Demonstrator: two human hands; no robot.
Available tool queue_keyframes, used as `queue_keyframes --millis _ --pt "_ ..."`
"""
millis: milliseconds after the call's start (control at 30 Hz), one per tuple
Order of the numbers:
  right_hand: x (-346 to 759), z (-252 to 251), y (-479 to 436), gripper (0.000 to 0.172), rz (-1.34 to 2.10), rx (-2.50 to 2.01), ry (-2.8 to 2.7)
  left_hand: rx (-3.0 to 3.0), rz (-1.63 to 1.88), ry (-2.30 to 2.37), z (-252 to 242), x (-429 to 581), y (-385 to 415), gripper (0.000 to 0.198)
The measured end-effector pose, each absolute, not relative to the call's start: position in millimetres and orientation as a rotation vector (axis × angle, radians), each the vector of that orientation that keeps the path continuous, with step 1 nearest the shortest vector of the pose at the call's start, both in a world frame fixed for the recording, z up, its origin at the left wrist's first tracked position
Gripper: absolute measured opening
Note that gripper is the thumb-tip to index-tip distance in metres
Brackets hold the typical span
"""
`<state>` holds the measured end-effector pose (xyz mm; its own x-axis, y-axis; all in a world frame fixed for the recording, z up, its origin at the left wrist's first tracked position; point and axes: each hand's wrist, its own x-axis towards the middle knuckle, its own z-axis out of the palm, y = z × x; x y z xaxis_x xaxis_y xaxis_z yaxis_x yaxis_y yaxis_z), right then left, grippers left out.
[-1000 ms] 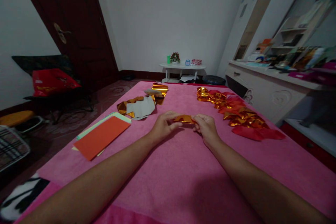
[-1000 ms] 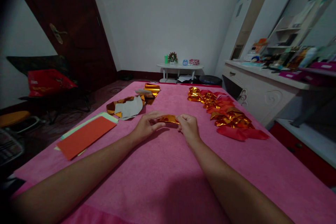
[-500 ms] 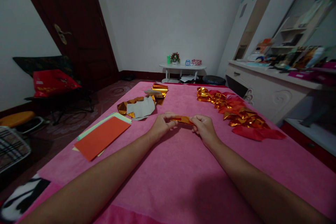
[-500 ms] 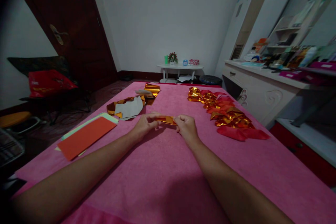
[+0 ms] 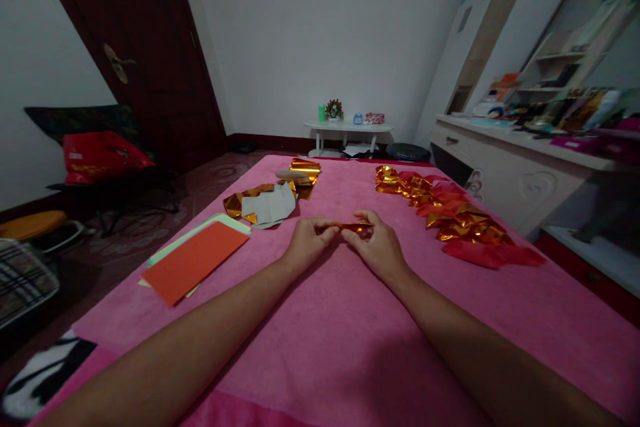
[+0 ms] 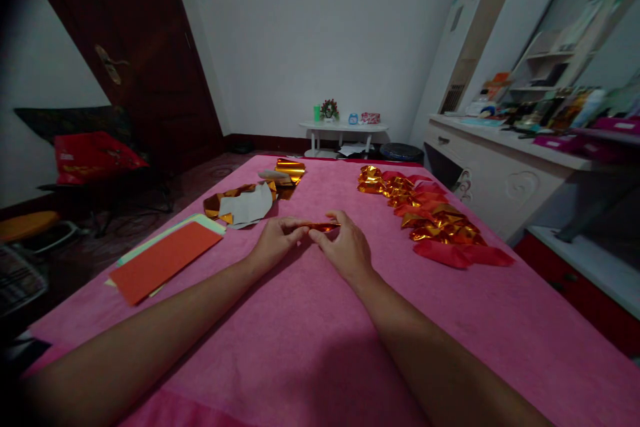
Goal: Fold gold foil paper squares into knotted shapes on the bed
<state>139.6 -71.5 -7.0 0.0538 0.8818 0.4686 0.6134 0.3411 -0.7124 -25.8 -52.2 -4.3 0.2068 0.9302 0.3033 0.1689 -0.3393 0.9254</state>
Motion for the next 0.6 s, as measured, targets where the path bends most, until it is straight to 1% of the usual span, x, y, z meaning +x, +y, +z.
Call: queue_keyframes --millis 33,100,167,333,500,600 --pt "139.5 -8.3 -70.6 0.038 0.337 -1.369 -1.668 1.717 1.206 1.068 -4.5 -25.8 -52.5 0.022" --pt "140.5 -11.6 -68.0 0.024 0.339 -1.338 -1.692 1.775 1.212 1.132 -5.9 -25.8 -52.1 0.022" --pt "142.7 -14.8 -65.4 0.016 0.358 -1.303 -1.69 1.845 1.208 1.189 -7.9 -25.9 -51.0 0.022" --pt "146.9 -15.2 -65.5 0.019 0.365 -1.383 -1.679 2.049 1.167 1.372 -7.9 -28.6 -51.5 0.021" --pt "145.8 -11.9 -68.1 0.019 0.328 -1.355 -1.753 2.266 0.902 1.677 -2.3 -31.6 -56.8 0.038" --pt "145.8 -10.7 -67.5 0.022 0.278 -1.461 -1.768 2.344 0.804 1.75 -0.9 -31.9 -58.5 0.042"
